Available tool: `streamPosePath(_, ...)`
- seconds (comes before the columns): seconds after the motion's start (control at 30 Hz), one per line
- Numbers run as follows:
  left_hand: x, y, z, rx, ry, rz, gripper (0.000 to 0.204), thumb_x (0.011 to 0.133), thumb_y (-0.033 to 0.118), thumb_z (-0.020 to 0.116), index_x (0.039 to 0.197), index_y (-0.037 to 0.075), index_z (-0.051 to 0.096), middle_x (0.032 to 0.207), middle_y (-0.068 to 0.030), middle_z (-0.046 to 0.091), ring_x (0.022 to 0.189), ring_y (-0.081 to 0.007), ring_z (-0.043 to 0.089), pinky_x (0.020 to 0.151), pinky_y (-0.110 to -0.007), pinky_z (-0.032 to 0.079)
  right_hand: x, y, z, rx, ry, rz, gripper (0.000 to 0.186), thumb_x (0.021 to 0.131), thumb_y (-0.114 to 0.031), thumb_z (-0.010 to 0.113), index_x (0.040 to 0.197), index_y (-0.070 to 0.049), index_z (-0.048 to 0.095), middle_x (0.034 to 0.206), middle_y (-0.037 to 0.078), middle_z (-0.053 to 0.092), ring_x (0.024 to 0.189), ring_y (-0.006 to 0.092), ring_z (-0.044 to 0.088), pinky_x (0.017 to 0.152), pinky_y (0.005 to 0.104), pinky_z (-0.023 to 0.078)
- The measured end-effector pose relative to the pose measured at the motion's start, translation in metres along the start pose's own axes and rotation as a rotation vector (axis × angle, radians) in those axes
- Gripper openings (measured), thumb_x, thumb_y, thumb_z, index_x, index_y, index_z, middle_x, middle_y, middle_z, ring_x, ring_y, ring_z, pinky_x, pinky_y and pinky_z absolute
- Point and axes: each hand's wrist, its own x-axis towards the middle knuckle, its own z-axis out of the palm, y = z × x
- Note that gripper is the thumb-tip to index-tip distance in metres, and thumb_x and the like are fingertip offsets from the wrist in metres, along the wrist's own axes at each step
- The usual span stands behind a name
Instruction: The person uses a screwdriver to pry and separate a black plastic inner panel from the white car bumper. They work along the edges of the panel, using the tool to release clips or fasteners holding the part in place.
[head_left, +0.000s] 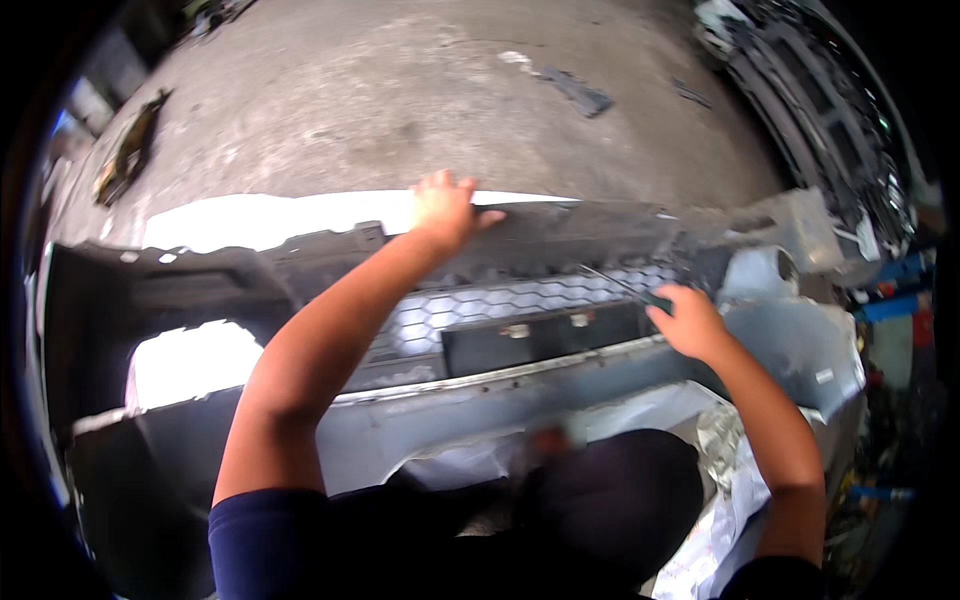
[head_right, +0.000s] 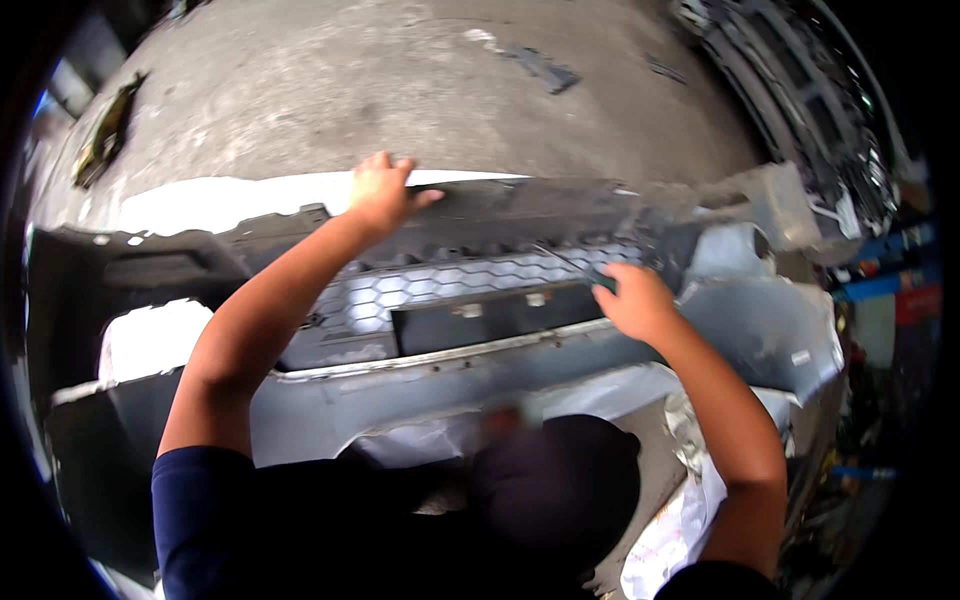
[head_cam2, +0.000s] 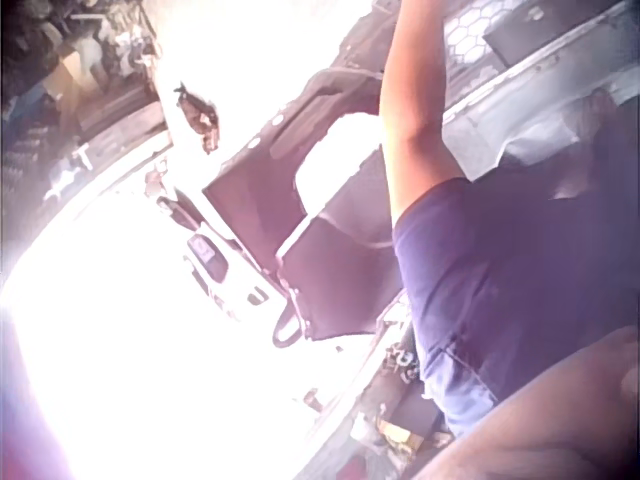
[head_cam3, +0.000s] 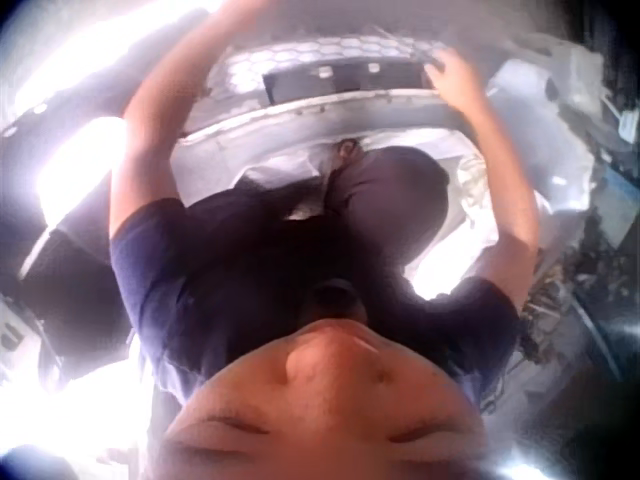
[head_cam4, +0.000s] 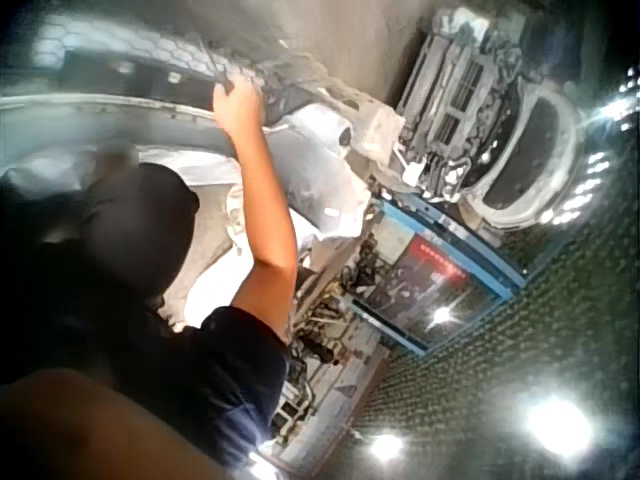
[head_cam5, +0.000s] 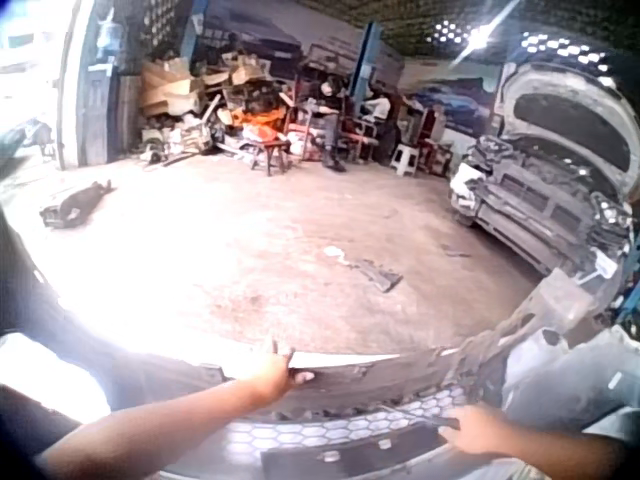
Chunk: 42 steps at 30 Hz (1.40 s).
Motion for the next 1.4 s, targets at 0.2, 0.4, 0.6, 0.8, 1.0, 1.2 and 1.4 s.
streamPosePath(0.2,-0.099,-0.024,-0.070,-0.586,0.188,0.114,0.039,0.091,0.026,0.070,0.118,0.001,0.057,0.107,-0.0186,0.056,0.099,-0.0347,0.060,0.086,-0.042,0.050,-0.005,-0.047,-0.009,0.223,-0.277,-0.006,0.034,0.083,-0.018,0.070,0.111,0.001,0.067,0.082,0.019,0.069,0.077,0.0298,0.068,0.072,0.0387,0.051)
streamPosePath(0.4,-0.223,-0.159,-0.069,-0.906,0.592,-0.866,0.045,0.099,0.034,0.058,0.128,0.001,0.048,0.115,-0.0142,0.058,0.105,-0.0226,0.056,0.096,-0.038,0.045,0.038,-0.125,0.027,0.346,-0.329,-0.471,0.036,0.085,-0.018,0.067,0.117,-0.001,0.065,0.084,0.020,0.070,0.083,0.0335,0.069,0.078,0.0400,0.052)
streamPosePath(0.6,-0.260,-0.236,-0.035,-1.246,0.776,-1.164,0.078,0.091,0.042,0.068,0.143,-0.003,0.032,0.141,-0.0260,0.039,0.135,-0.0360,0.037,0.115,-0.048,0.028,0.052,-0.211,0.004,0.111,-0.445,-0.348,0.037,0.082,-0.017,0.064,0.116,-0.003,0.067,0.086,0.020,0.071,0.085,0.0368,0.069,0.081,0.0435,0.053)
streamPosePath(0.8,-0.242,-0.270,-0.001,-1.196,0.428,-1.348,0.085,0.090,0.055,0.065,0.141,-0.006,0.037,0.125,-0.0200,0.056,0.115,-0.0332,0.056,0.102,-0.050,0.041,0.062,-0.235,-0.014,0.037,-0.279,-0.512,0.032,0.080,-0.017,0.063,0.108,-0.006,0.072,0.083,0.017,0.071,0.079,0.0347,0.070,0.077,0.0431,0.055)
streamPosePath(1.0,-0.264,-0.286,0.047,-0.672,0.453,-1.139,0.080,0.094,0.058,0.057,0.126,-0.015,0.052,0.101,-0.0233,0.068,0.093,-0.0332,0.067,0.081,-0.041,0.052,0.071,-0.243,-0.018,-0.115,-0.356,-0.567,0.033,0.084,-0.014,0.064,0.114,-0.002,0.069,0.068,0.014,0.069,0.056,0.0259,0.069,0.072,0.0389,0.056)
streamPosePath(1.2,-0.240,-0.254,0.033,-0.491,0.224,-1.197,0.087,0.095,0.061,0.053,0.117,-0.023,0.054,0.113,-0.0400,0.060,0.113,-0.0483,0.059,0.096,-0.046,0.047,0.071,-0.194,-0.015,-0.124,-0.305,-0.428,0.030,0.083,-0.017,0.065,0.109,-0.004,0.072,0.086,0.015,0.073,0.075,0.0269,0.072,0.077,0.0410,0.056)
streamPosePath(1.4,-0.246,-0.264,0.037,-0.442,0.233,-1.166,0.083,0.096,0.058,0.051,0.114,-0.023,0.056,0.110,-0.0400,0.061,0.110,-0.0498,0.060,0.095,-0.046,0.047,0.074,-0.189,-0.011,-0.086,-0.335,-0.434,0.033,0.085,-0.018,0.064,0.114,-0.003,0.069,0.077,0.013,0.073,0.062,0.0238,0.071,0.073,0.0381,0.056)
